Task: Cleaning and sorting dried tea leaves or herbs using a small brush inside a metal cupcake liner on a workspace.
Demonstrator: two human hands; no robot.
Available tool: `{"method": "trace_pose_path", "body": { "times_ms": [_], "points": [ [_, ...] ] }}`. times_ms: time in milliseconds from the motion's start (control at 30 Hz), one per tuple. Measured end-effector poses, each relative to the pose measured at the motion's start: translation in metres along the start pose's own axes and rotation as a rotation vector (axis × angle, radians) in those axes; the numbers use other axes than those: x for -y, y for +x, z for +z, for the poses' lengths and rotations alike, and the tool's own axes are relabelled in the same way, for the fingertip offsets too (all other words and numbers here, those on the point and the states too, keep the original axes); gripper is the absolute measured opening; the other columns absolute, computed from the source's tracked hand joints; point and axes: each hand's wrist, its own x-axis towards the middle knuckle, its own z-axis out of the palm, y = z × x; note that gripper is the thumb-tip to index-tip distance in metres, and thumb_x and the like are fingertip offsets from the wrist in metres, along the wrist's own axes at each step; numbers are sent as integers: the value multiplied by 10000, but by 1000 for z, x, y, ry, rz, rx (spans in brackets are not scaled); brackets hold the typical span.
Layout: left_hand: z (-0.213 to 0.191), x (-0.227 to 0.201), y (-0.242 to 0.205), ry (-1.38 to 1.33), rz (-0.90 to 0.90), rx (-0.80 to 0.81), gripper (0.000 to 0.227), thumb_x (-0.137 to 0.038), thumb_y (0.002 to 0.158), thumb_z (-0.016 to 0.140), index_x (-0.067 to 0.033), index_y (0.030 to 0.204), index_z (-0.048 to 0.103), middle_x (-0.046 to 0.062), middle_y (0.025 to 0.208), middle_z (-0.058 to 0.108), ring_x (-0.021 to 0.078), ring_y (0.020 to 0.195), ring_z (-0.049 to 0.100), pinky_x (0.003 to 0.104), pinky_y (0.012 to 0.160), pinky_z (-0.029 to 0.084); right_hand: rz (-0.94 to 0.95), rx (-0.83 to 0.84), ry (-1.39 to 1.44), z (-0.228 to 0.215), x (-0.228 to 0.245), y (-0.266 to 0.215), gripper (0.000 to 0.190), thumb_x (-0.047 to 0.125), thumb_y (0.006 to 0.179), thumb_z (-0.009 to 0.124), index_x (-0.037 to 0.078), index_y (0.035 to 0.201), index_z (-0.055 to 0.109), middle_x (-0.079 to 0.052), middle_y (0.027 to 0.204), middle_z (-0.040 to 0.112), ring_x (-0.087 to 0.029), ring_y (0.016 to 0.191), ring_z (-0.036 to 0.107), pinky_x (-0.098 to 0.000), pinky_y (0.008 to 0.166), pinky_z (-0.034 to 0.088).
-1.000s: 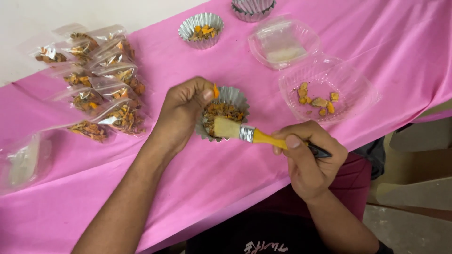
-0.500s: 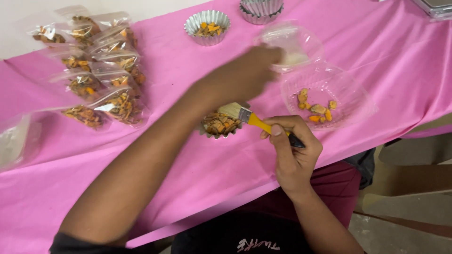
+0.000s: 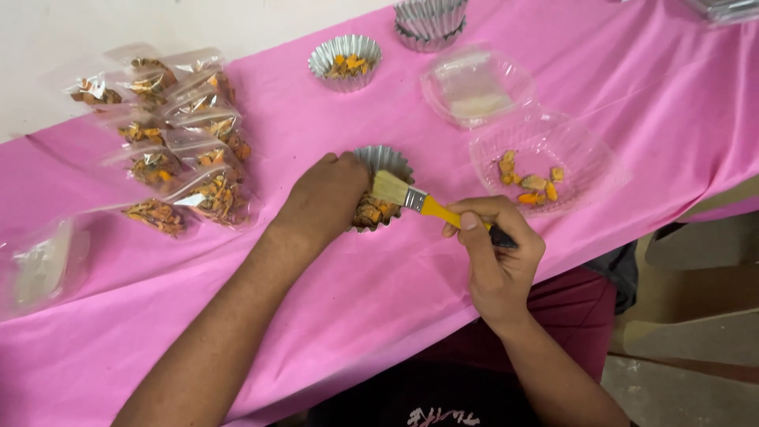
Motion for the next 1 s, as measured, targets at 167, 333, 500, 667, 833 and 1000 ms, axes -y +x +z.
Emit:
{"method": "trace_pose_path", "body": {
  "times_ms": [167,333,500,667,833,1000],
  "points": [
    [-70,-29,-23,-280,-98,136,263,104,838,600,84,1075,713,255,944,713,433,929,732,477,842,592,-22,-24,42,5,-2,-1,151,27,988,608,-88,957,701,-134,671,599,-185,675,631,-294,687,529],
    [-58,-6,-20,-538,-213,173,262,52,893,583,115,1130,674,308,991,713,472,986,721,516,838,587,-45,-44,90,3,-8,-2,157,26,997,607,-104,965,688,-119,653,548,-195,676,647,-285,686,540],
    [-10,29,-25,-827,-158,-7,109,-78,982,635,4,1048,666,198,740,727,329,709,729,425,691,565,-40,-39,62,3,-5,0,151,3,1001,595,-111,975,690,-115,649,539,-204,679,665,-287,692,543],
    [17,44,-28,-1097,-9,-172,64,-26,994,630,-1,1051,616,106,738,669,182,703,621,317,702,515,-26,-4,76,4,-7,0,150,24,1006,608,-101,976,685,-126,675,561,-204,702,669,-282,702,541],
    [22,40,-20,-1322,128,-217,82,28,1010,589,16,1080,548,74,844,633,144,813,615,291,794,524,-68,-28,90,2,1,15,174,45,1011,603,-112,994,677,-134,691,558,-217,712,669,-293,713,549],
    [5,35,-26,-1363,118,-235,61,-14,1035,588,6,1090,572,15,747,572,90,709,545,227,712,474,-29,155,131,-4,10,25,194,57,929,616,-123,925,689,-148,651,568,-197,638,622,-319,648,563]
  ]
}}
